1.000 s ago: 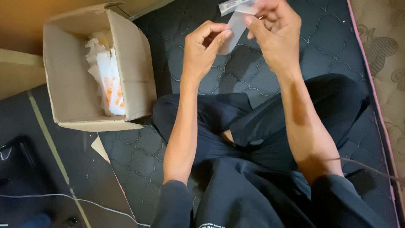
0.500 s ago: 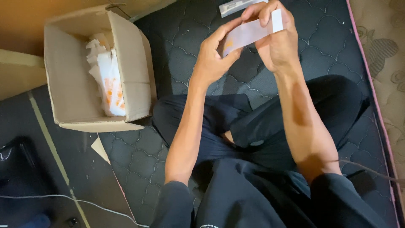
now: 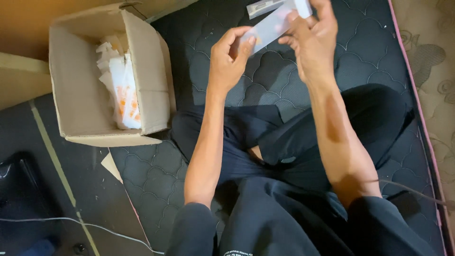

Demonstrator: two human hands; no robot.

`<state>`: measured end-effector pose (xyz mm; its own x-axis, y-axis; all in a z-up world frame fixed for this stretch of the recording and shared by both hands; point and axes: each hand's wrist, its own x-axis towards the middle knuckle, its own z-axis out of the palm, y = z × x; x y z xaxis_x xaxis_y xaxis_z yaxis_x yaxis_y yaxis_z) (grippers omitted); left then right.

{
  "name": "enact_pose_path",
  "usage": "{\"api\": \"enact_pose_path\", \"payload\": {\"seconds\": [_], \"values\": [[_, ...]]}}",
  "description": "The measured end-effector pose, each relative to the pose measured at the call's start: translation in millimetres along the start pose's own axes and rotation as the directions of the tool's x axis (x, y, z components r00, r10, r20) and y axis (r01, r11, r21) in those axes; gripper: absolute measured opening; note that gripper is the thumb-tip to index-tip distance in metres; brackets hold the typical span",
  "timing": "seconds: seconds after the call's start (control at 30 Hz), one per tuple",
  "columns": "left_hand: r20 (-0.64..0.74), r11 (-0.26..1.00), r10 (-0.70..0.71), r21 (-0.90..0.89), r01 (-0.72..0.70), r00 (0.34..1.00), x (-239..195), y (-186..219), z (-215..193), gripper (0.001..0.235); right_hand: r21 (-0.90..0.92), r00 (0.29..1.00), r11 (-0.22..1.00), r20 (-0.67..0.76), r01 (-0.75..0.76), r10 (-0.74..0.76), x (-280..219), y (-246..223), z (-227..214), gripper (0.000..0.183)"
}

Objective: The person is manually inserting small printed cards into clear plastic protective sleeves.

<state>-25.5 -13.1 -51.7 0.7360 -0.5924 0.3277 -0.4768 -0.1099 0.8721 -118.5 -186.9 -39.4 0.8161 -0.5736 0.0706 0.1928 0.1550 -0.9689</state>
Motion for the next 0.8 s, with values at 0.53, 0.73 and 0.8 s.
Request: {"api": "enact_pose_path", "payload": {"seconds": [0.53, 0.73, 0.8], "values": [[0.384, 0.987, -0.149, 0.116, 0.113, 0.911, 17, -43, 21, 0.017, -0.808, 0.820, 0.251, 0.419, 0.533, -0.391, 17, 9, -62, 0.016], [0.306, 0.990, -0.071, 0.135, 0.030, 0.949, 70, -58, 36, 0.016, -0.795, 0.913, 0.576, 0.358, 0.188, 0.196, 34, -1, -60, 0.022], [0.256, 0.996, -0.025, 0.088, 0.002, 0.966, 86, -82, 46, 0.018, -0.788, 0.931, 0.595, 0.319, 0.157, 0.177, 49, 14, -73, 0.019]]}}
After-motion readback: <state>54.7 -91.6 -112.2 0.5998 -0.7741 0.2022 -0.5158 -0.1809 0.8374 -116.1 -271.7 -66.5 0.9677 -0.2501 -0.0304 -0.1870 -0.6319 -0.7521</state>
